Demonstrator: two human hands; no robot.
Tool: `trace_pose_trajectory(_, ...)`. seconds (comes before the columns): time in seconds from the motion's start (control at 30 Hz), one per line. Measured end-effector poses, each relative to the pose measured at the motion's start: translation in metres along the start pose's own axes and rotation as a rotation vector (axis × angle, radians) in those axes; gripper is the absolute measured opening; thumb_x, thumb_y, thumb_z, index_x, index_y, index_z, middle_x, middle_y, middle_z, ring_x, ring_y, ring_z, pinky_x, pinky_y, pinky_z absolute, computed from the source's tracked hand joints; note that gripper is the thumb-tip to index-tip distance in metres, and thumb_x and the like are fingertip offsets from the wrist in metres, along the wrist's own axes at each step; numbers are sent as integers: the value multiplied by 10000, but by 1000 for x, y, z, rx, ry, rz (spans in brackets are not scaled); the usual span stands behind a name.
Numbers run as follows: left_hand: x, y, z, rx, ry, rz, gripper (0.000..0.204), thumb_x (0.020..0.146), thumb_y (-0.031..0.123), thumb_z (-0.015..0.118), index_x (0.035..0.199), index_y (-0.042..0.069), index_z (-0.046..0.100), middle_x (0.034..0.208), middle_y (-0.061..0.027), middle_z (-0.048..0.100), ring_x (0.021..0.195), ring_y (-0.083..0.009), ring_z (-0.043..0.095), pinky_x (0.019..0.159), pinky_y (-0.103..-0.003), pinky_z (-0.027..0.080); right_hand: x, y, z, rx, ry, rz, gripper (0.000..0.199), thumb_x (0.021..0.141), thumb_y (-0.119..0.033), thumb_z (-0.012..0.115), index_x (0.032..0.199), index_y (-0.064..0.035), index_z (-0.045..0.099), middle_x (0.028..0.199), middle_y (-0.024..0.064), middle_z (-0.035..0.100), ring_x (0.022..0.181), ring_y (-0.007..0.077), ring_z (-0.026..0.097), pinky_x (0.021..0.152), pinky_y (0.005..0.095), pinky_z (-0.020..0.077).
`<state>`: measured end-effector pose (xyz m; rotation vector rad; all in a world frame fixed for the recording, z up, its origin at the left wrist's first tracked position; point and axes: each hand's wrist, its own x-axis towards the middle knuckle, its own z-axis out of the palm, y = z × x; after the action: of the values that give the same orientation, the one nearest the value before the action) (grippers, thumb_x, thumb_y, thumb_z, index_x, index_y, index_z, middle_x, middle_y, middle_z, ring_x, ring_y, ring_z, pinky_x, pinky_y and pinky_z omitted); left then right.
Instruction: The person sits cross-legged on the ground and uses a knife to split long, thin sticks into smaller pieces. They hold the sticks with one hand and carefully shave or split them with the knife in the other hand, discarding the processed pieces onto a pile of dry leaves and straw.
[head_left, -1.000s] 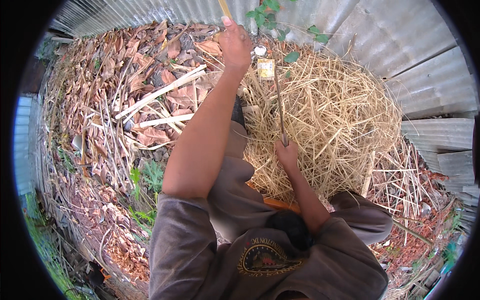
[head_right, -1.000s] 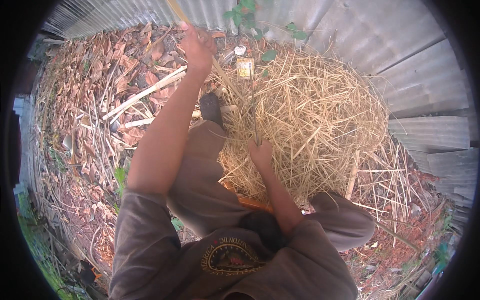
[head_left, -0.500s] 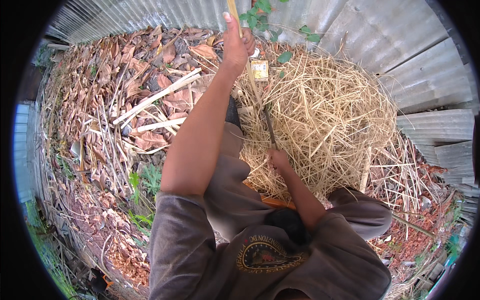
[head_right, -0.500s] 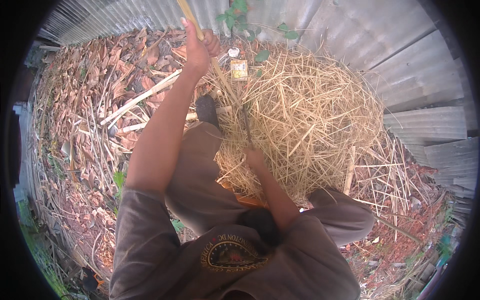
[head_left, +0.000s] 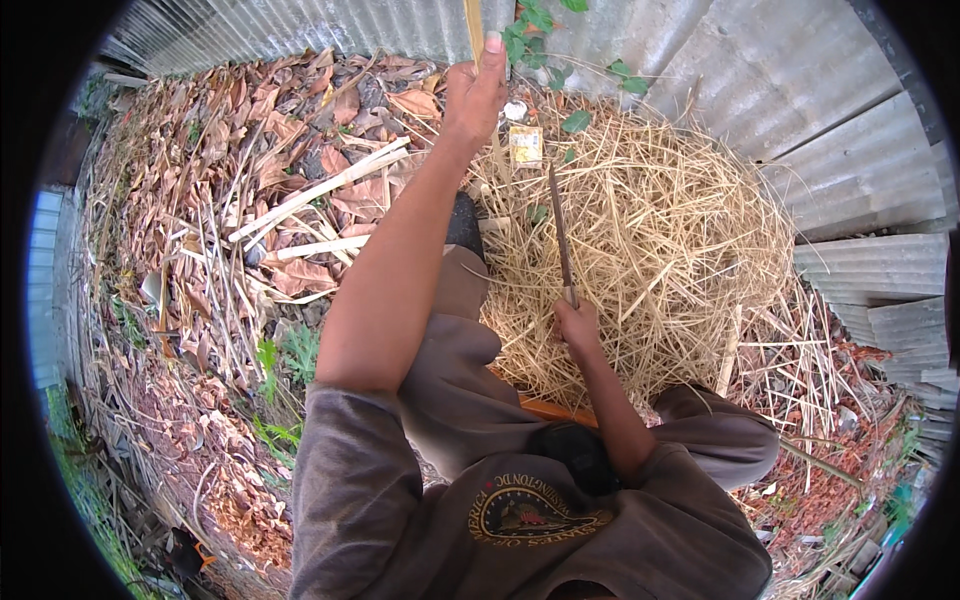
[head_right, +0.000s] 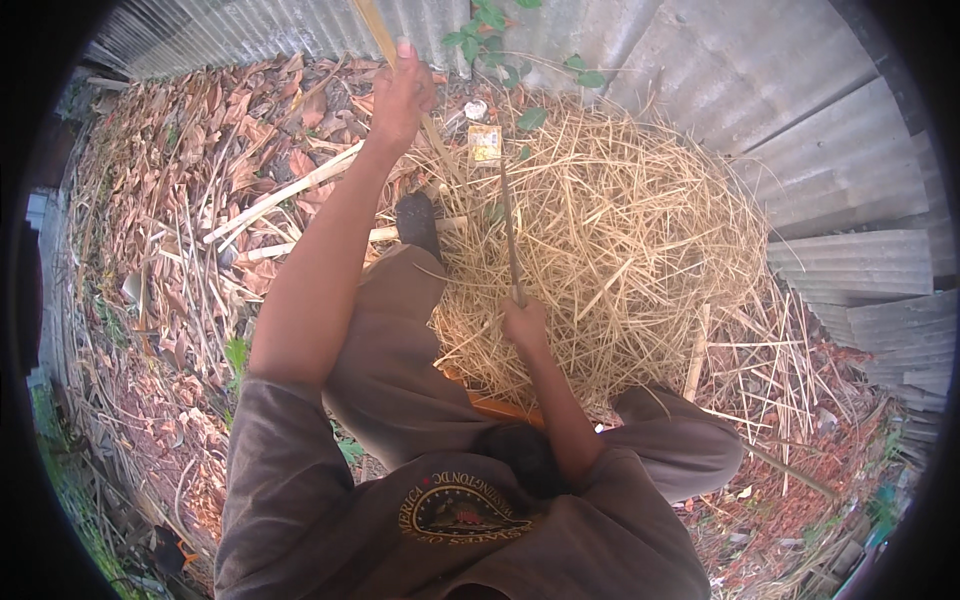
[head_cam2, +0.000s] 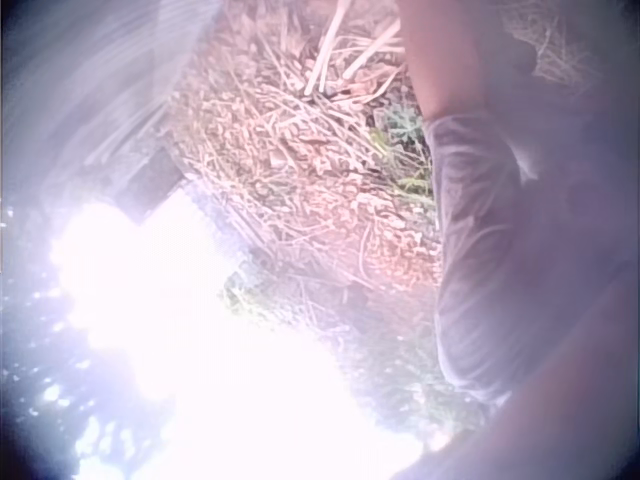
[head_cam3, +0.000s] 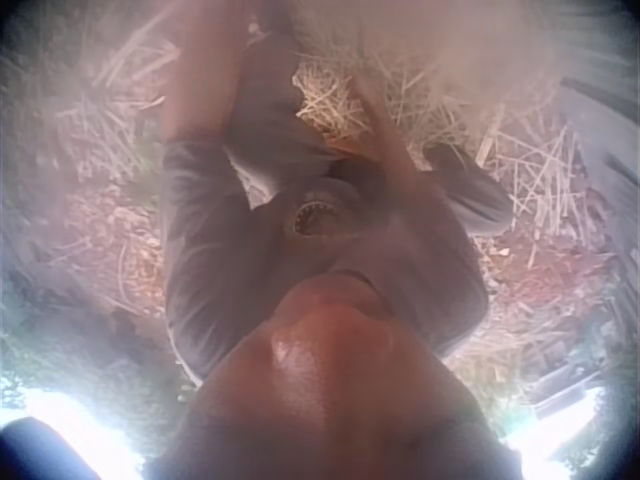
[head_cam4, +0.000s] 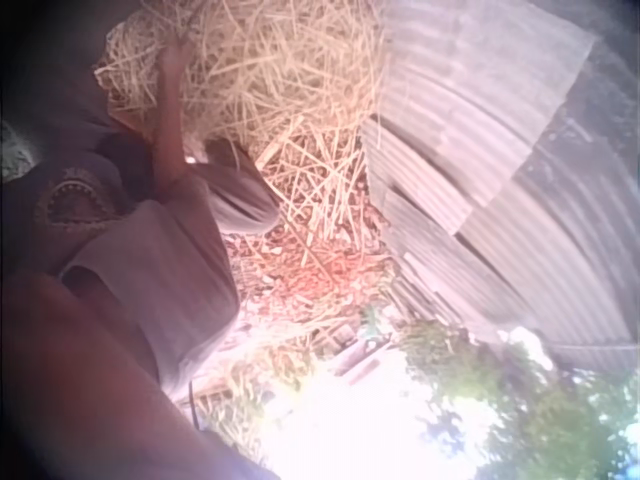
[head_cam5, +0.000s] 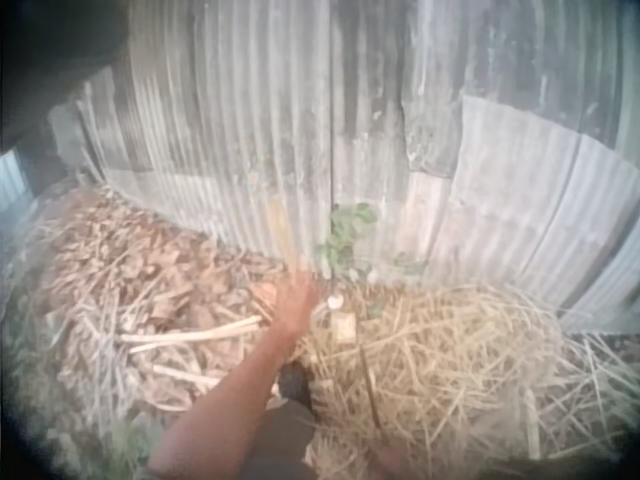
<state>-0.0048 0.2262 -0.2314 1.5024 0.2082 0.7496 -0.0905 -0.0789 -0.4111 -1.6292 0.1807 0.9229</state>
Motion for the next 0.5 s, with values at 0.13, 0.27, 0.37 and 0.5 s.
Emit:
trace_pose_trajectory(0.13, 0, 22, 0, -109, 79, 14, 664, 897, 688, 408, 547, 126, 372, 513, 20, 372, 451, -89, 334, 462, -269, 296, -5, 0, 7, -2, -30, -9, 186, 830, -88, 564, 684, -75, 450, 502, 21, 438, 375, 117, 417, 348, 289, 319)
trace_pose_trajectory(0.27, 0, 72, -11, -274, 177, -39, 719, 869, 761, 293, 566, 113, 359, 528, 17, 375, 456, -91, 333, 449, -249, 292, -11, -3, 10, -30, -56, -28, 179, 804, -159, 597, 679, -59, 515, 528, 0, 448, 430, 100, 435, 413, 290, 341)
trace_pose_trajectory(0.37, -9, 79, -10, -132, 298, -96, 731, 863, 775, 243, 568, 113, 342, 526, 17, 358, 461, -88, 335, 440, -238, 288, -6, 3, 9, -58, -56, -66, 189, 804, -165, 599, 671, -71, 503, 531, 0, 448, 429, 98, 429, 413, 287, 327)
trace_pose_trajectory(0.5, -22, 54, -15, -29, 358, -46, 721, 877, 756, 246, 567, 111, 333, 526, 17, 344, 463, -83, 338, 440, -238, 304, -12, -2, 12, -54, -81, -24, 199, 805, -175, 599, 667, -75, 495, 536, 1, 448, 439, 99, 428, 424, 296, 330)
